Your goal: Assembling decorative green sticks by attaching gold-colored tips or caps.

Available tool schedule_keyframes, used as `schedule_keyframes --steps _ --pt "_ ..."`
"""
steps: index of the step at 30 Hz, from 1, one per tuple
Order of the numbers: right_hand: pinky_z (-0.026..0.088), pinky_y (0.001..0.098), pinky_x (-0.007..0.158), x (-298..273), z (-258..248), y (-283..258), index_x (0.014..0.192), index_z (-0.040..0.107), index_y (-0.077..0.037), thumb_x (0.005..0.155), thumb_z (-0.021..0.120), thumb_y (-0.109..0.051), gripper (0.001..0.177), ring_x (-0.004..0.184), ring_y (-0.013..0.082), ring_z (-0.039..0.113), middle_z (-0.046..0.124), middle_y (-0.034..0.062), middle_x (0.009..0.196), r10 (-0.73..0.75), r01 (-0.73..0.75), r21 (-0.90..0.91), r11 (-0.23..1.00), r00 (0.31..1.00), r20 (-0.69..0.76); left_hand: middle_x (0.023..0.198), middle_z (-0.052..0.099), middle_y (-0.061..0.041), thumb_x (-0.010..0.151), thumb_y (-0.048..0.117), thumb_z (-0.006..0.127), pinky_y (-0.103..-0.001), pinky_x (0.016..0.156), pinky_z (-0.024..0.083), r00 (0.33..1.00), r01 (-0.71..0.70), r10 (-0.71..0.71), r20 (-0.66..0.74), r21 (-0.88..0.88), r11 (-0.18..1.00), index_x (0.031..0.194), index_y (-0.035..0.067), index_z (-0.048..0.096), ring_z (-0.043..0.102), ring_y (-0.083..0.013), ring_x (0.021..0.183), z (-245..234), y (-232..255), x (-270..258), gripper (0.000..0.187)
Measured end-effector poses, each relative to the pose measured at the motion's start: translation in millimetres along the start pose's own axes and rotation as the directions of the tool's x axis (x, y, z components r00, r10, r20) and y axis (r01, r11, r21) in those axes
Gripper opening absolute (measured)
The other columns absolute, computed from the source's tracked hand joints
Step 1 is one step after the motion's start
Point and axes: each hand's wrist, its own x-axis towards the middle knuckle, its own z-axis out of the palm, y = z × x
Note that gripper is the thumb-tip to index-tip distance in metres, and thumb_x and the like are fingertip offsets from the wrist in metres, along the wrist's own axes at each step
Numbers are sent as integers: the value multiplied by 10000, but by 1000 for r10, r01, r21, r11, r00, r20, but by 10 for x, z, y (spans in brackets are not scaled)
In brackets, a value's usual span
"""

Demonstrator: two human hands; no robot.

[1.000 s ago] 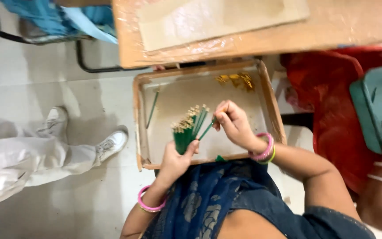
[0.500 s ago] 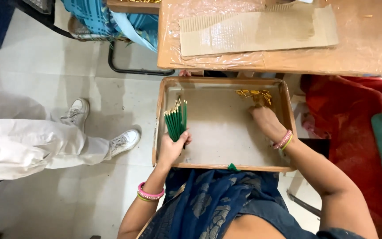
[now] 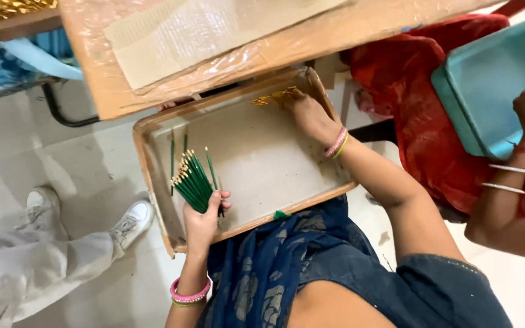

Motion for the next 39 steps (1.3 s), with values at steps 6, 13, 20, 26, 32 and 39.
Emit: schedule_keyframes --steps 6,13,20,26,32,39 --pt "552 464 816 400 205 193 1198 698 -35 868 581 46 359 893 396 675 704 221 962 -136 140 -27 990 984 115 922 777 -85 1002 139 647 -260 624 579 1000 -1 1 -4 55 999 1014 -38 719 724 -122 701 36 53 11 192" --pt "566 421 779 369 433 124 1073 731 -67 845 577 -30 278 858 302 705 730 158 891 -242 270 -352 896 963 123 879 766 -87 981 123 672 -263 611 571 996 -25 32 -80 89 996 1026 -37 745 709 -116 687 -9 -92 26 181" --pt "594 427 747 -65 774 698 885 727 -73 882 620 -152 133 816 301 716 710 149 827 23 74 -361 929 966 256 891 768 -77 979 125 667 -262 582 572 1000 -7 7 -24 -24 1000 1063 -32 679 703 -116 659 -117 -175 18 178" --pt "558 505 718 -61 -539 -438 1051 673 -29 716 724 -163 365 807 413 691 708 232 834 286 -270 -103 957 934 214 876 754 -73 965 157 652 -261 539 543 994 110 -106 38 -116 987 1188 -2 620 671 -107 616 -204 -319 -92 276" --pt "553 417 747 3 -610 -471 971 697 -14 792 697 -181 244 789 309 698 717 163 840 138 -171 220 960 978 156 890 752 -84 996 160 638 -262 535 536 995 102 -101 19 -50 994 1166 -16 602 653 -102 618 -85 -35 -41 247" --pt "394 237 576 -34 -928 -973 1029 681 8 949 603 -88 148 672 55 465 598 -54 818 146 -293 722 626 954 261 836 670 -33 1053 150 608 -227 556 463 986 -154 160 42 -111 982 1180 -29 674 559 -61 635 130 157 13 229"
